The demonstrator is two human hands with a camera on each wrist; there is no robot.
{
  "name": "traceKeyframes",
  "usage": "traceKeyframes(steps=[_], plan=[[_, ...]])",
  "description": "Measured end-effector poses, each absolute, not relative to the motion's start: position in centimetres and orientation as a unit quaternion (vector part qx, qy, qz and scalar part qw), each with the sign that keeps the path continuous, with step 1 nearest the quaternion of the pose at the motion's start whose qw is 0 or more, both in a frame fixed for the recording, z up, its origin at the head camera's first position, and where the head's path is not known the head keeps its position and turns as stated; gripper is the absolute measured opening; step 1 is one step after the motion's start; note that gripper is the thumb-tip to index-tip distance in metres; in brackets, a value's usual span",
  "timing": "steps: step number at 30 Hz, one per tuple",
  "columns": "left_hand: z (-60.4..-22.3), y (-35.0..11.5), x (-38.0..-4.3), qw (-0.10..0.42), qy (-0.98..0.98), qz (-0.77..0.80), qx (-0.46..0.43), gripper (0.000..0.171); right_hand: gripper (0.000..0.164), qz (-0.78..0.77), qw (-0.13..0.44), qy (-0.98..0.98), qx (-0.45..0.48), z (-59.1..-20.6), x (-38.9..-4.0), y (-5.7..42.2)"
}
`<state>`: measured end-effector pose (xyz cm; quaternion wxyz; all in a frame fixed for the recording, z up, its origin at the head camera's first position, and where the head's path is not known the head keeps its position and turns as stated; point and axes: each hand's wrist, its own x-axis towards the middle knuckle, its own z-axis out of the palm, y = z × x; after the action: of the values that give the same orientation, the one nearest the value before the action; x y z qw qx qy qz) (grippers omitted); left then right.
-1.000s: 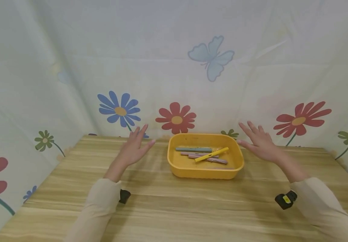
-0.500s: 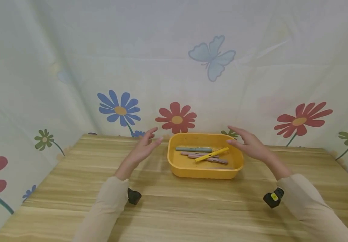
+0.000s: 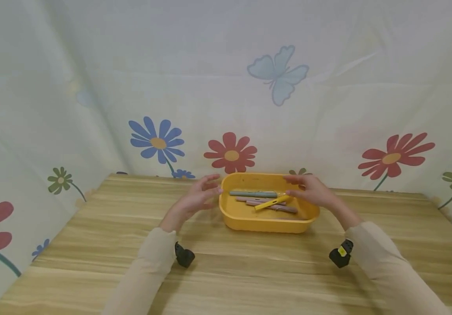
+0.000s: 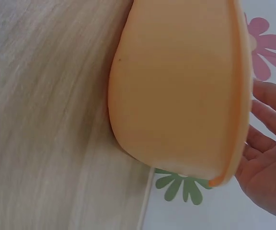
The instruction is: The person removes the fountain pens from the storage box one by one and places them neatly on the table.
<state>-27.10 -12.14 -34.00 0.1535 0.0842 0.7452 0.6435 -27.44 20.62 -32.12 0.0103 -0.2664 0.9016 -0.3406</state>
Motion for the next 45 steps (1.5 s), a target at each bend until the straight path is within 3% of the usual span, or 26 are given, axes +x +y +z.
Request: traceKeyframes(steps=[12,23,32,45], plan=[[-34.9,-11.5,-27.4,0.194,0.735,0.646,0.073,0.061,0.044,-0.337,0.054,0.902,-0.266,-33.3,-28.8,19.9],[-35.3,-11.2,-27.3,0.218,0.711,0.664,0.080,0.057,0.037,-0.268,0.045,0.923,-0.271,-34.5,-30.0,19.2],[-35.1,-11.0,-27.3,0.213,0.722,0.655,0.067,0.059,0.041,-0.228,0.029,0.933,-0.277,-34.9,-30.2,18.7],[-35.3,-10.7,-27.6,0.208,0.727,0.652,0.052,0.060,0.032,-0.163,-0.008,0.940,-0.301,-35.2,-30.2,18.2]])
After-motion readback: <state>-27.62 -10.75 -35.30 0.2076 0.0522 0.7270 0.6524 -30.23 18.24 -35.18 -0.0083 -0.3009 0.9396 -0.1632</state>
